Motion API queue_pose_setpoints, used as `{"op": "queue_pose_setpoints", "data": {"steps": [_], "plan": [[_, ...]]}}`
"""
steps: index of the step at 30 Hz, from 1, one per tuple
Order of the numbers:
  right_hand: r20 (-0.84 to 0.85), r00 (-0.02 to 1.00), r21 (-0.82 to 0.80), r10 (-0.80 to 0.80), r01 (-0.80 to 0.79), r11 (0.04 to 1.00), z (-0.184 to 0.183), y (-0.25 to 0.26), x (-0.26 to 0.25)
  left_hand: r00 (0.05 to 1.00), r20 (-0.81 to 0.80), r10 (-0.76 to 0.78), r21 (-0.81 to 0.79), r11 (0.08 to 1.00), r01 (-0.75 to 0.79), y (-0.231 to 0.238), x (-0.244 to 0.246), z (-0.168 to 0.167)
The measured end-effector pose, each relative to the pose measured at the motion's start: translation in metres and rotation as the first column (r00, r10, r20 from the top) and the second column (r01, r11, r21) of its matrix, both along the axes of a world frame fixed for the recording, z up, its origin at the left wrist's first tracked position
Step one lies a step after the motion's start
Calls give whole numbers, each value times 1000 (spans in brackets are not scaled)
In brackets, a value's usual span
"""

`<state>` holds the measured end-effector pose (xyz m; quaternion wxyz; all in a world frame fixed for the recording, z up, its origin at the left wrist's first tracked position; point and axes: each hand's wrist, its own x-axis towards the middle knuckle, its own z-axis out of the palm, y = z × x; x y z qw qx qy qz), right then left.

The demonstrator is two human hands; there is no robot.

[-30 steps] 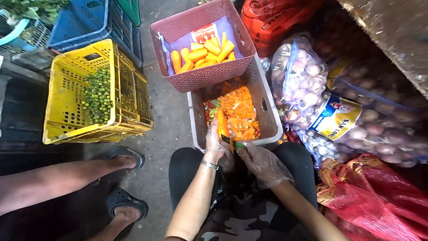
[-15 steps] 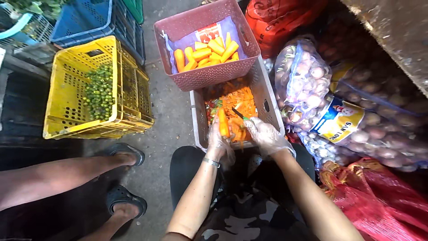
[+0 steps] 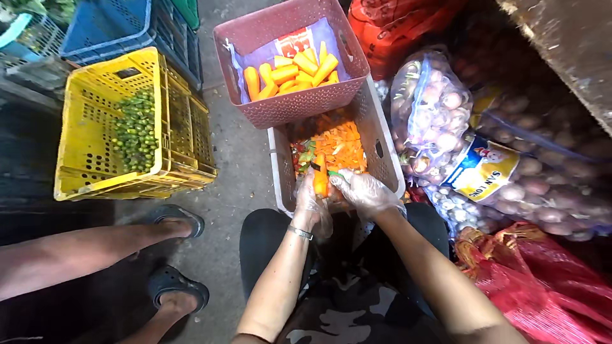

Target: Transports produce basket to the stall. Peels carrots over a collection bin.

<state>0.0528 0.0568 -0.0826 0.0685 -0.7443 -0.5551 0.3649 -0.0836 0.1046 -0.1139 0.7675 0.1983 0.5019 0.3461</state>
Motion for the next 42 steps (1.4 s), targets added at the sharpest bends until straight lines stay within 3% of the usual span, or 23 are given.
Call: {"op": "queue_pose_setpoints", "data": {"steps": [3,6,9,12,16,19,25,32,34,36,37,42], "plan": [[-4,996,46,-89,89,995,-10,13,13,989,132,-67,-15,997,69,-2,-4,-3],[0,956,-48,-293,293,955,-25,22,40,965,231,-124,9,992,125,-3,-8,0],[59,947,-92,-314,319,943,-24,12,56,955,276,-108,14,994,108,-1,-8,-2],[77,955,21,-285,284,958,-12,-13,46,970,237,-44,-42,998,55,1,-6,0],[-84,990,212,-114,129,969,-1,-51,3,991,131,28,-63,998,-20,3,-4,-1],[-82,997,129,3,7,992,8,-60,-15,991,112,71,-48,997,-66,3,-4,-2],[-37,999,131,35,-30,991,1,-55,-17,998,16,60,-28,998,-60,1,-3,2],[94,995,432,16,-55,900,-18,-43,-23,992,40,122,12,992,-122,5,-7,4],[90,996,362,10,-42,931,-15,-37,-23,993,-16,116,5,993,-116,5,-5,6],[56,998,88,-4,-1,996,1,-22,-21,992,-114,60,30,998,-57,2,-3,5],[50,999,24,-14,13,1000,4,-15,-20,989,-145,40,42,999,-35,0,-1,3],[25,997,24,-77,76,997,1,-3,-16,987,-163,-3,40,999,10,0,0,2]]}}
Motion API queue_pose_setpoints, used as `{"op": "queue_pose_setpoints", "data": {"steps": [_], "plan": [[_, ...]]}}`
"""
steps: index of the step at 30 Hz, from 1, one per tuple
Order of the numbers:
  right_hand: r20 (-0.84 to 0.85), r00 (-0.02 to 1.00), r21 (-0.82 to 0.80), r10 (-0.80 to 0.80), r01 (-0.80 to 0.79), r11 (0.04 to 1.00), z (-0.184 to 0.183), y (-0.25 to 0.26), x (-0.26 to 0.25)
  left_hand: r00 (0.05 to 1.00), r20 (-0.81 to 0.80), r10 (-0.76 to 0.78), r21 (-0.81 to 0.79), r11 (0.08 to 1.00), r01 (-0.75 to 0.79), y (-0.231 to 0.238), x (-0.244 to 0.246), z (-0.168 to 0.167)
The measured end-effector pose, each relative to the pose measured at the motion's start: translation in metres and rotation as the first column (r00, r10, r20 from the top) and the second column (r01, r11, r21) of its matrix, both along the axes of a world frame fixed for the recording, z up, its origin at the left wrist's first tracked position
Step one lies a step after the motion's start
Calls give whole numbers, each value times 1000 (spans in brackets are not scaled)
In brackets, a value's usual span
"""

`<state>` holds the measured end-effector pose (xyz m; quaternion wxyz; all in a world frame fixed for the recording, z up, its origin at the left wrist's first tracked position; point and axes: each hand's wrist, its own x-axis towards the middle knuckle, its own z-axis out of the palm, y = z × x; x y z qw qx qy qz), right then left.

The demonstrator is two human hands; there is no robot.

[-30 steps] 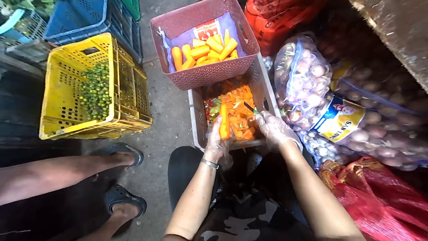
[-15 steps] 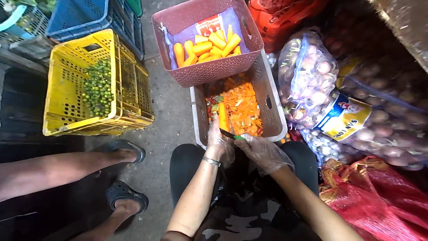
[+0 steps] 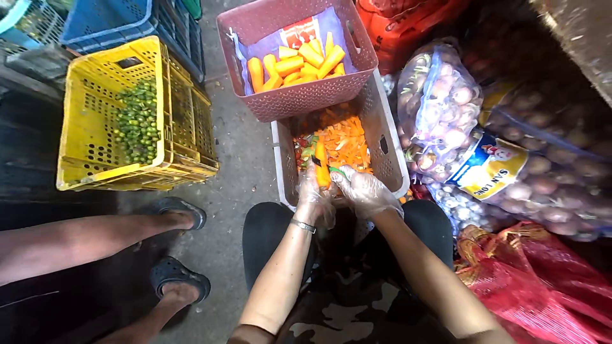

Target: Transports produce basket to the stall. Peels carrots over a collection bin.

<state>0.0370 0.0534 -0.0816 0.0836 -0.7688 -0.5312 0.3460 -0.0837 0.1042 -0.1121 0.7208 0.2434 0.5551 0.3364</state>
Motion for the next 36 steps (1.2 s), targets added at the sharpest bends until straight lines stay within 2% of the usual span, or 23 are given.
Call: {"op": "queue_pose_setpoints", "data": {"steps": [3,5,7,9,11,15,18,22,28,36], "plan": [[26,987,8,-157,157,988,-5,2,16,998,26,-64,-1,998,64,-5,0,-1],[39,963,58,-268,265,962,-10,-1,28,994,98,-48,-27,998,50,-2,-1,-1],[-33,952,99,-305,306,947,-5,-7,32,984,176,1,-69,998,11,0,-3,-1],[-175,957,170,-231,261,950,-9,-16,31,974,223,32,-77,997,-15,2,-2,0],[-244,964,215,-110,164,963,-9,-26,25,975,223,24,-71,997,-8,2,-1,0],[-144,989,229,10,23,973,6,-40,5,998,57,-11,0,1000,11,-2,-4,6],[-80,996,120,45,-35,992,12,-35,3,999,26,-21,33,999,20,-1,-3,5],[-27,997,85,66,-63,994,10,-29,3,1000,16,-27,65,998,25,0,-4,0],[48,999,40,15,-16,999,7,-20,-1,997,-50,-58,82,995,62,-3,-3,-3],[166,986,212,-25,-11,977,-10,-15,2,997,63,-53,-14,998,54,-1,1,5]]}}
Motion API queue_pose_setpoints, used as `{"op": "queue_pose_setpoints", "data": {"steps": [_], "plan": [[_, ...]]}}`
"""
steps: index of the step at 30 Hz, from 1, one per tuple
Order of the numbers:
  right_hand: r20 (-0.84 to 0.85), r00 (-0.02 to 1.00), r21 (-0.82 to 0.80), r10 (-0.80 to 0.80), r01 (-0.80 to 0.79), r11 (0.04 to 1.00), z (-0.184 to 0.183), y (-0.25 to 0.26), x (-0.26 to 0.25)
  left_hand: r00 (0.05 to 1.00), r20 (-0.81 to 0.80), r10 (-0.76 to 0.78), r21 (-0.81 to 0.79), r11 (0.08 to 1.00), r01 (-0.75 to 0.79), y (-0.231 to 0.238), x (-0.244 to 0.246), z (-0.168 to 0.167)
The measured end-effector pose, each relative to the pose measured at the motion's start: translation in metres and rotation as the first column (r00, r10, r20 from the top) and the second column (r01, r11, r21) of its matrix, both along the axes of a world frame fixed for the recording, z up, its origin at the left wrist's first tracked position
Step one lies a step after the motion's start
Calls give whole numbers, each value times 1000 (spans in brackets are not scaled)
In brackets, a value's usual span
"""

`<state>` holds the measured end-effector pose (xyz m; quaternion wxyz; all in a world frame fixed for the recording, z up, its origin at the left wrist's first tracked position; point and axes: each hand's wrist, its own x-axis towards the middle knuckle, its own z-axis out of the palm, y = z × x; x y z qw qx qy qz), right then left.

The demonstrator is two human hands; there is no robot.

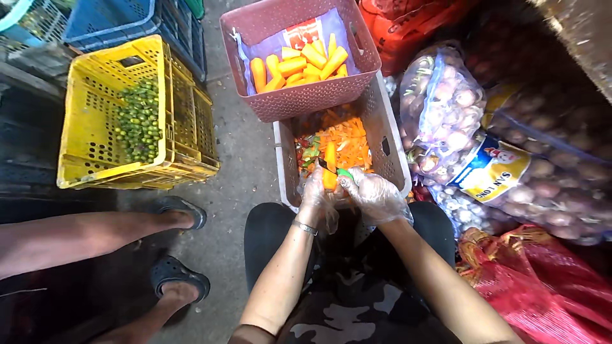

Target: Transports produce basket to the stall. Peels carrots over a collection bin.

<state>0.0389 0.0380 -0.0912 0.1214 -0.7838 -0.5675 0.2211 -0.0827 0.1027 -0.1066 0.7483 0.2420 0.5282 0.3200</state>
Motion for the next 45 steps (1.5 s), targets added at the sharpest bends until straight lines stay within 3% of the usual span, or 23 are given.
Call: {"op": "queue_pose_setpoints", "data": {"steps": [5,7,11,16,19,21,24,27,30,35,39,42,44,45], "plan": [[-123,992,-76,-27,18,997,6,-1,5,968,213,-135,101,988,116,-5,-5,-1],[-112,993,-79,-35,27,997,5,-2,4,964,162,-212,182,966,182,-4,-9,-7],[-44,998,-47,-40,38,998,1,4,9,979,54,-196,163,969,185,-1,-3,-4],[-54,945,-217,-322,304,928,-6,23,55,953,215,-214,163,970,181,-2,-10,-4],[-270,905,-142,-329,300,943,-14,10,67,899,398,-185,109,982,154,-1,-14,-3],[-464,812,-128,-355,335,934,-14,8,64,854,483,-195,138,980,146,1,-15,-7],[-634,692,-82,-346,384,920,-10,0,54,925,262,-276,307,932,191,0,-16,-10],[-604,786,83,-129,224,971,3,-16,47,956,-75,-285,436,853,288,4,-20,-10],[-485,873,185,48,49,981,14,-18,41,942,-154,-297,484,809,334,8,-24,-14],[-388,917,78,91,-65,995,10,6,43,938,-70,-340,444,831,334,10,-25,-15],[-397,914,56,83,-66,996,-17,16,45,936,176,-305,255,932,256,8,-26,-21],[-429,898,62,100,-81,995,-17,18,46,894,319,-315,191,945,265,10,-31,-28],[-434,893,59,116,-100,993,-17,18,47,902,274,-332,235,933,272,9,-34,-30],[-436,894,30,107,-104,994,-18,19,48,934,125,-336,328,902,280,8,-33,-28]]}}
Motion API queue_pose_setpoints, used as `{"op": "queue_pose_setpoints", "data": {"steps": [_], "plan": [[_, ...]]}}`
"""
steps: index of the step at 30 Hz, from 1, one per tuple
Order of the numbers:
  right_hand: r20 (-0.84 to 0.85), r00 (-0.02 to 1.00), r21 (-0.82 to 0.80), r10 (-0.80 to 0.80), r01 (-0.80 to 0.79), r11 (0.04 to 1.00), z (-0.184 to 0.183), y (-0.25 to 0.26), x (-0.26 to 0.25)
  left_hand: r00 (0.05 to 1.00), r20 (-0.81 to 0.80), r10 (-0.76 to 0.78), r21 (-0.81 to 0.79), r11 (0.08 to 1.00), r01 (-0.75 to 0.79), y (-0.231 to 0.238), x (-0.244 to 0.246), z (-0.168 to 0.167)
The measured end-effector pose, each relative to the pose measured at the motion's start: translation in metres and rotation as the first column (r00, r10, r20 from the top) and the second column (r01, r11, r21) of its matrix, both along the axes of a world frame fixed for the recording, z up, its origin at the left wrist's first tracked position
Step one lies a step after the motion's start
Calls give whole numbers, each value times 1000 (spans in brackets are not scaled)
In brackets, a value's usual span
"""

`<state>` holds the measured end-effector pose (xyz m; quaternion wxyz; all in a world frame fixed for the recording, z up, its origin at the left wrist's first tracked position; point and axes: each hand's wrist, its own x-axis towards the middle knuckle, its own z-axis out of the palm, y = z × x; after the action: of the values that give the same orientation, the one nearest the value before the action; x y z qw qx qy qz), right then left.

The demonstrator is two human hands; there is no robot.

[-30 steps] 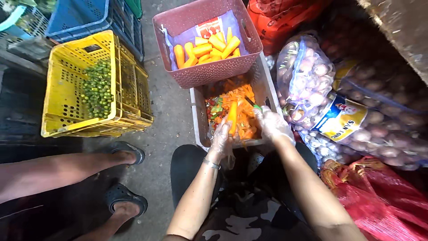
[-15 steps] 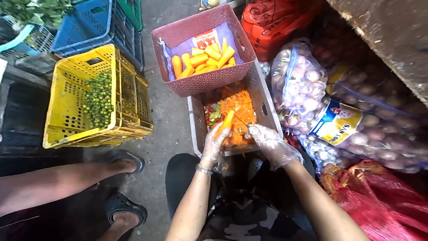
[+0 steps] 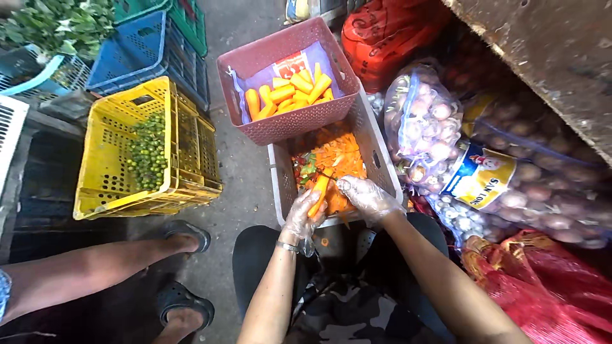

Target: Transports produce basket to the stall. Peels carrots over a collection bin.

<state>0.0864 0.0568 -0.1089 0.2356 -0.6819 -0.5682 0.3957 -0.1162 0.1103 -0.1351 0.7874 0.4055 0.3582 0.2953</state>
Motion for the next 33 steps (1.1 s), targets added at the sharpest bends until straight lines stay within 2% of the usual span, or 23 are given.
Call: {"op": "queue_pose_setpoints", "data": {"steps": [1,2,3,4,5,7,9,11,14,17,19,20,22,23,24,26,28,29,30,31,33], "plan": [[9,1000,-59,-1,1,998,-2,1,1,984,-172,50,216,976,-12,-2,1,3],[31,1000,-163,-5,10,987,-5,1,2,945,-305,121,438,899,26,-4,0,7],[67,998,-293,8,12,956,-9,0,5,926,-327,186,598,800,51,-6,-1,7],[103,995,-377,20,20,926,-18,-2,7,929,-297,223,675,736,39,-6,-2,8],[121,992,-397,22,28,917,-20,-4,8,940,-252,229,679,735,3,-5,-2,8],[64,995,-285,-78,93,954,-15,-7,7,982,-109,156,543,836,-73,-4,-2,6],[-145,959,-120,-245,229,966,0,-10,-3,997,54,46,420,905,-64,-3,-4,5],[-332,886,-14,-324,339,941,32,-13,-13,982,184,-35,376,926,-38,1,-4,1],[-377,889,154,-260,337,929,71,-25,-24,970,232,-79,398,917,-20,2,-6,0],[-386,905,263,-177,292,919,84,-25,-31,975,202,-91,467,884,-14,3,-5,3],[-249,958,267,-140,207,941,87,-24,-34,990,126,-57,542,840,-21,3,-6,5],[-104,989,268,-104,129,955,89,-23,-36,998,57,-14,592,806,-22,3,-6,8],[211,976,267,-53,-5,964,89,-16,-40,991,-110,74,677,736,20,3,-4,12],[289,957,200,-40,-20,980,90,-9,-40,978,-190,91,684,726,65,1,-2,15],[296,955,114,-36,3,993,92,-1,-36,962,-260,78,659,743,117,-1,0,18],[247,957,45,-150,143,989,89,9,-24,947,-321,8,497,853,161,-6,5,23],[197,932,73,-304,295,953,78,8,-9,981,-195,-4,195,980,43,-9,10,23],[182,916,82,-359,349,933,71,7,-2,995,-99,29,-2,1000,-30,-8,12,24],[177,905,77,-387,380,922,62,6,5,996,-36,79,-171,982,-84,-5,13,28],[179,902,65,-392,387,920,53,5,11,994,0,114,-271,956,-109,-3,12,30],[151,923,13,-354,356,934,40,0,15,988,21,150,-319,938,-136,-1,11,30]]}}
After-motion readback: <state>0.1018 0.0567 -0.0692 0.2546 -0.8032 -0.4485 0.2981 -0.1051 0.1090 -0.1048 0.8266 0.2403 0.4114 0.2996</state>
